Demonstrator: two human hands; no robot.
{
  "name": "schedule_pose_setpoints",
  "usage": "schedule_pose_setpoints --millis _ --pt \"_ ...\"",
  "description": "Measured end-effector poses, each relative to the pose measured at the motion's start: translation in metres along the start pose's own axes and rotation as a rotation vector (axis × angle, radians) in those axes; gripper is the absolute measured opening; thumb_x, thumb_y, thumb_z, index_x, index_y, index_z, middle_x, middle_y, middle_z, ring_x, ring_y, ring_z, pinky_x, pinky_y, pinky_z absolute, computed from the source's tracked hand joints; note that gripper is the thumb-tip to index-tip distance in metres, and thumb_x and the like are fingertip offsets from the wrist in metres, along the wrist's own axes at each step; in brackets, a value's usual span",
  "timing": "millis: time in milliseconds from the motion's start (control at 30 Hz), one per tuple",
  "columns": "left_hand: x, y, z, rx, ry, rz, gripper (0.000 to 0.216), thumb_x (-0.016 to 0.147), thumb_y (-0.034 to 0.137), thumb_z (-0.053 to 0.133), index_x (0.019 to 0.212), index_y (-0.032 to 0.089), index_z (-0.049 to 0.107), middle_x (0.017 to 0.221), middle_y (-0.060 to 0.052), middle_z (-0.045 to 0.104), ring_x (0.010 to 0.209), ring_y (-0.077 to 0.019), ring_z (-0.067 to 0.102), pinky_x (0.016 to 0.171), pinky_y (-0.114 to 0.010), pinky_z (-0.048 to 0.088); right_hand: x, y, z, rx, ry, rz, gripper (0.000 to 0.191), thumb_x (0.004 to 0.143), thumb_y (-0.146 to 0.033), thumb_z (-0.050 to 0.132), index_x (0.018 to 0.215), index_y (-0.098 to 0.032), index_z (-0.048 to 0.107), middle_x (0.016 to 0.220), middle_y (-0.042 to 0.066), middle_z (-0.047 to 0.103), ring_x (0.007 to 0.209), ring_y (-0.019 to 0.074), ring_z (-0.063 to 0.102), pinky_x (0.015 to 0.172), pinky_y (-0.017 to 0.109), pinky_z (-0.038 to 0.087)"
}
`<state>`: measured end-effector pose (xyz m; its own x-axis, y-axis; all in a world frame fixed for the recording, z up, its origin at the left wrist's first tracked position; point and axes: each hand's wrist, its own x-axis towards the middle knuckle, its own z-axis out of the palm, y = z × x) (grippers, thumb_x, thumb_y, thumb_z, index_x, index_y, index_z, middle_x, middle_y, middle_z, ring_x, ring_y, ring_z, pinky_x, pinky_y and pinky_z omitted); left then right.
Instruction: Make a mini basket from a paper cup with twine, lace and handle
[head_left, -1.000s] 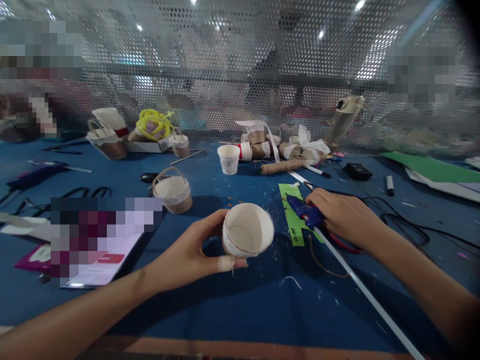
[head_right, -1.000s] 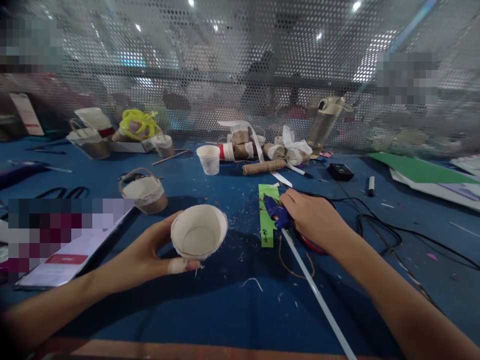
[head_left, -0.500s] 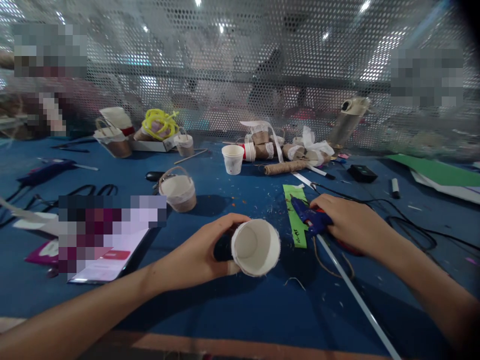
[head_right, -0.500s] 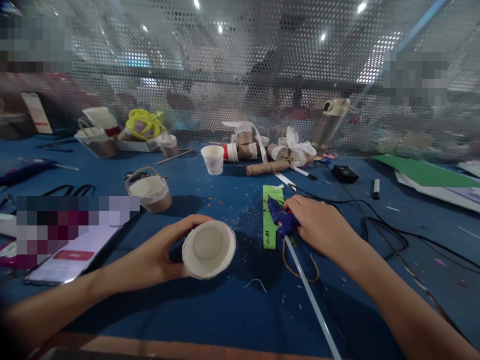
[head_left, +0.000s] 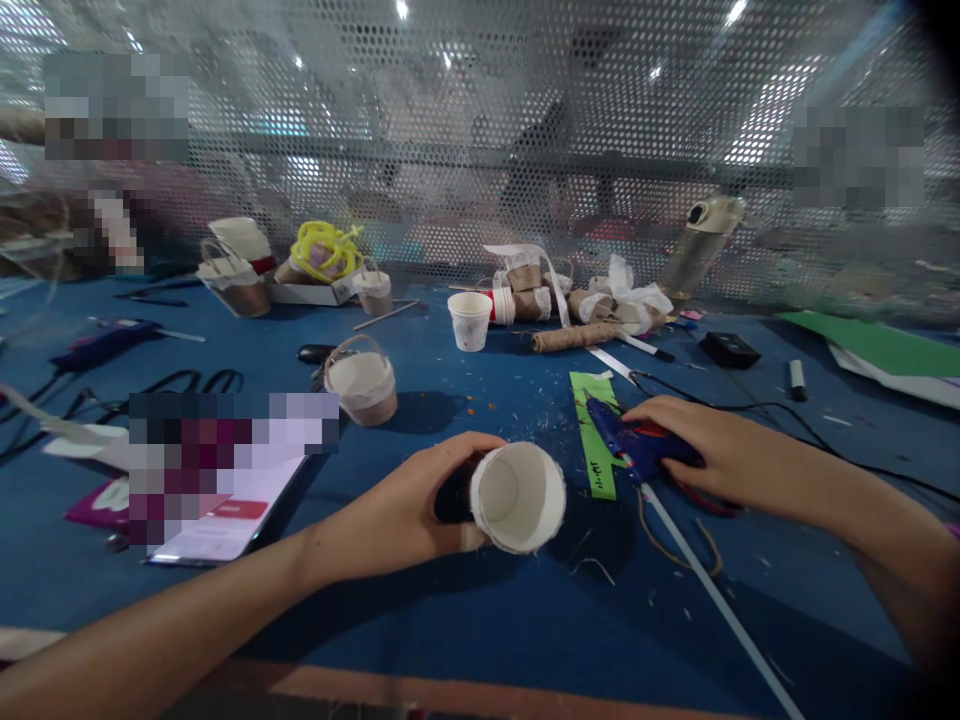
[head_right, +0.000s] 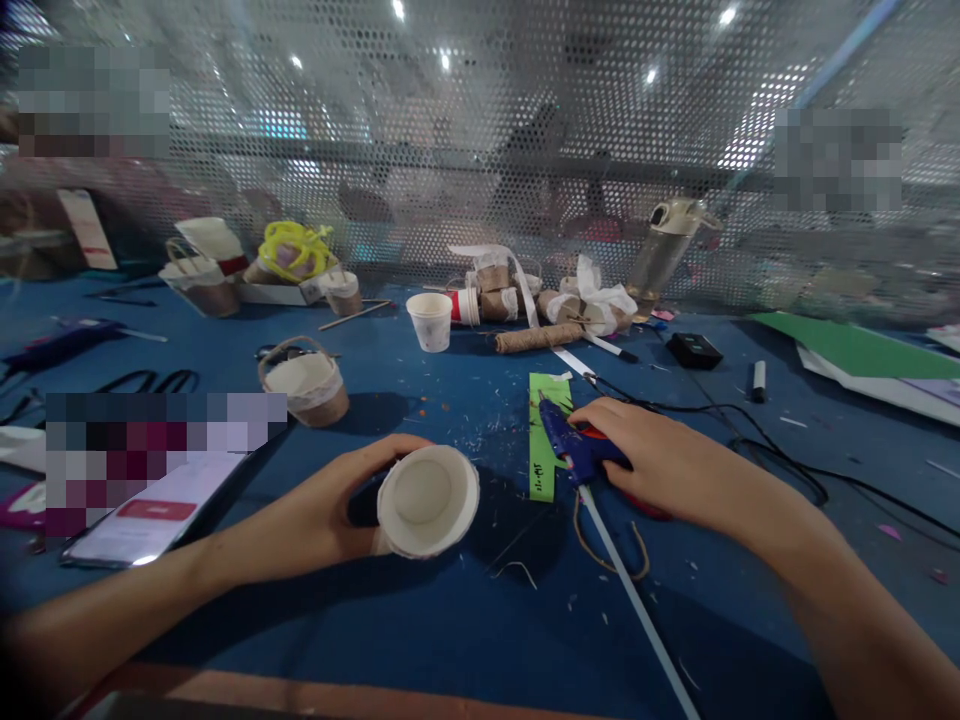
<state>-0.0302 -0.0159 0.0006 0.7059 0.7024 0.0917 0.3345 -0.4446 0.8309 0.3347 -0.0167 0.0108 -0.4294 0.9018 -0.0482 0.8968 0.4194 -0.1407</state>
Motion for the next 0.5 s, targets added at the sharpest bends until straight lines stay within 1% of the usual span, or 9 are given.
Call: schedule_pose_setpoints --millis 67,100,167,233,300,333,367,433,500 --pt "0.0 0.0 0.0 -0.014 0.003 -0.007 0.056 0.079 0.027 0.078 0.129 0.023 0.053 0.13 -0.009 0.064 0.116 -0.0272 0.062 0.1 -0.041 0.05 -0.001 0.0 -0.002 0.017 -0.007 0.008 0.044 0.091 -0.019 0.054 0.134 -0.03 0.055 0.136 0.009 0.062 0.093 0.0216 0.073 0.065 0.029 0.058" --pt "0.0 -0.001 0.0 -0.039 0.009 -0.019 0.057 0.079 0.028 0.079 0.13 0.023 0.054 0.13 -0.009 0.064 0.117 -0.0274 0.062 0.101 -0.041 0.05 -0.001 -0.001 -0.002 0.012 0.004 0.007 0.042 0.092 -0.02 0.053 0.133 -0.029 0.055 0.135 0.009 0.062 0.095 0.0222 0.072 0.066 0.029 0.057" --pt "0.0 -0.003 0.0 -0.135 0.048 -0.061 0.06 0.078 0.03 0.081 0.132 0.024 0.053 0.133 -0.009 0.064 0.121 -0.028 0.061 0.102 -0.04 0.051 0.0 -0.003 -0.003 -0.014 0.062 -0.008 0.036 0.094 -0.024 0.052 0.13 -0.027 0.057 0.133 0.011 0.063 0.101 0.0244 0.07 0.073 0.033 0.057" --pt "0.001 -0.004 0.0 -0.261 0.13 -0.114 0.065 0.078 0.032 0.082 0.135 0.025 0.051 0.137 -0.009 0.063 0.125 -0.0288 0.06 0.104 -0.04 0.051 0.003 -0.008 -0.005 -0.042 0.145 -0.019 0.026 0.098 -0.029 0.046 0.12 -0.024 0.061 0.124 0.011 0.067 0.099 0.0244 0.069 0.074 0.034 0.054" --pt "0.001 -0.005 -0.001 -0.355 0.225 -0.154 0.068 0.078 0.034 0.082 0.137 0.024 0.05 0.14 -0.01 0.062 0.128 -0.0301 0.059 0.105 -0.042 0.05 0.005 -0.015 -0.008 -0.059 0.195 -0.004 0.026 0.101 -0.03 0.038 0.101 -0.021 0.062 0.104 0.01 0.07 0.082 0.0208 0.067 0.064 0.031 0.048" --pt "0.002 -0.005 -0.001 -0.38 0.257 -0.164 0.069 0.078 0.034 0.082 0.138 0.024 0.05 0.14 -0.01 0.062 0.128 -0.031 0.059 0.106 -0.043 0.05 0.006 -0.019 -0.009 -0.076 0.212 0.015 0.027 0.101 -0.028 0.035 0.091 -0.021 0.06 0.089 0.008 0.069 0.069 0.0184 0.062 0.058 0.03 0.044" --pt "0.002 -0.006 -0.002 -0.393 0.277 -0.169 0.07 0.077 0.034 0.083 0.138 0.023 0.05 0.141 -0.011 0.062 0.128 -0.0317 0.059 0.106 -0.045 0.05 0.007 -0.023 -0.01 -0.083 0.223 0.009 0.028 0.1 -0.026 0.034 0.084 -0.021 0.056 0.078 0.006 0.066 0.06 0.0167 0.057 0.055 0.029 0.04" --pt "0.002 -0.007 -0.001 -0.398 0.274 -0.163 0.069 0.076 0.033 0.084 0.136 0.023 0.051 0.138 -0.01 0.064 0.126 -0.0318 0.06 0.107 -0.046 0.05 0.007 -0.03 -0.011 -0.063 0.189 -0.042 0.024 0.098 -0.026 0.036 0.079 -0.022 0.05 0.065 0.001 0.06 0.051 0.0142 0.049 0.052 0.028 0.034" --pt "0.001 -0.01 0.0 -0.403 0.24 -0.151 0.067 0.075 0.032 0.085 0.134 0.025 0.053 0.135 -0.008 0.066 0.125 -0.0304 0.061 0.108 -0.046 0.049 0.005 -0.036 -0.008 -0.047 0.112 -0.124 0.02 0.096 -0.024 0.04 0.077 -0.022 0.048 0.062 -0.001 0.057 0.05 0.0131 0.047 0.053 0.027 0.032"
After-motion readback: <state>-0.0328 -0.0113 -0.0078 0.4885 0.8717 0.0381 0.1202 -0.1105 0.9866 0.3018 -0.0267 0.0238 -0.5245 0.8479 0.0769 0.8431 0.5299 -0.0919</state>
